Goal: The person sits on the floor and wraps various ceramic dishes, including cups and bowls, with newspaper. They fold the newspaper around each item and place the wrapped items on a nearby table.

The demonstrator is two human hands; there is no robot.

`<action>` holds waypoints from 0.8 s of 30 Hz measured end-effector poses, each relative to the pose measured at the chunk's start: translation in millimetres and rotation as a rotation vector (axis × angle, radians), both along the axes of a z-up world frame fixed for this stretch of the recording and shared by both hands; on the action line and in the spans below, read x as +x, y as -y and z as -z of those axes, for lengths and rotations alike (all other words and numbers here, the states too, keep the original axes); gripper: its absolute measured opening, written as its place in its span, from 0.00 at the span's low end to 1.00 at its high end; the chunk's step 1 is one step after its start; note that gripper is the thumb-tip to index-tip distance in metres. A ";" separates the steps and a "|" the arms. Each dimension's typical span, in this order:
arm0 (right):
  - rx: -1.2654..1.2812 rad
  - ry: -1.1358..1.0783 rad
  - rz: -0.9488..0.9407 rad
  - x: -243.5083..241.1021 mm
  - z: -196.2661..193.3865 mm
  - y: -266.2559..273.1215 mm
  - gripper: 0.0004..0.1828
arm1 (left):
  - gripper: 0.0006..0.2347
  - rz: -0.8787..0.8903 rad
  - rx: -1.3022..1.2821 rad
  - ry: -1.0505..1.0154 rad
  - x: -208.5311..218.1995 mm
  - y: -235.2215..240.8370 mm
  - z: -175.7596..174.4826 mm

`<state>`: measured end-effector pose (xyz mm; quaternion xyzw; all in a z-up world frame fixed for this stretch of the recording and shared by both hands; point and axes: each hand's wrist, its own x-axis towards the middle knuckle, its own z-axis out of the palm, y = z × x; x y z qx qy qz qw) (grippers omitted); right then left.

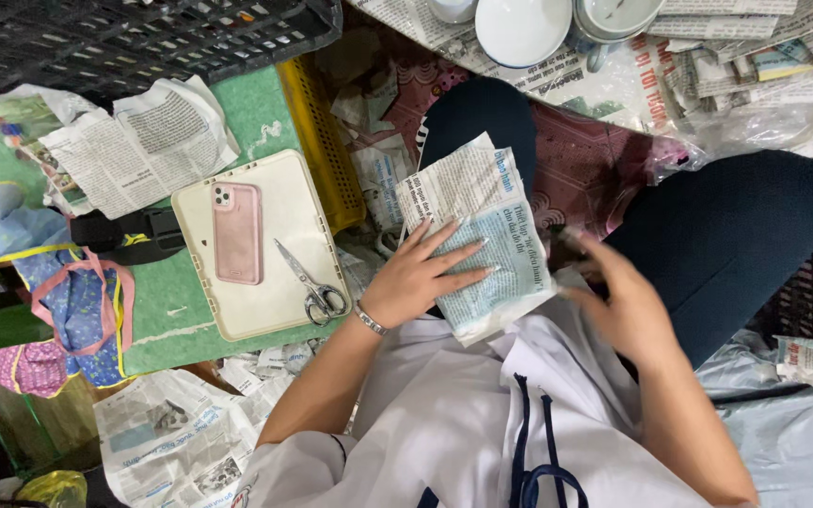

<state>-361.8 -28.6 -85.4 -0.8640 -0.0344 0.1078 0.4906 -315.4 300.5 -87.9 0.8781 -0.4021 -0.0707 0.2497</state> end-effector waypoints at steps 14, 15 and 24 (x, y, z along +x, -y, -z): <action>-0.605 0.740 -0.487 70.6 -10.5 -35.8 0.27 | 0.18 -0.051 -0.128 0.077 -13.7 -4.7 19.5; -0.597 0.729 -0.490 70.2 -10.2 -36.3 0.26 | 0.18 -0.068 -0.119 0.079 -15.4 -5.1 20.5; -0.226 0.464 -0.464 64.1 2.5 -30.6 0.23 | 0.15 -0.189 -0.267 -0.154 -23.5 -3.2 25.0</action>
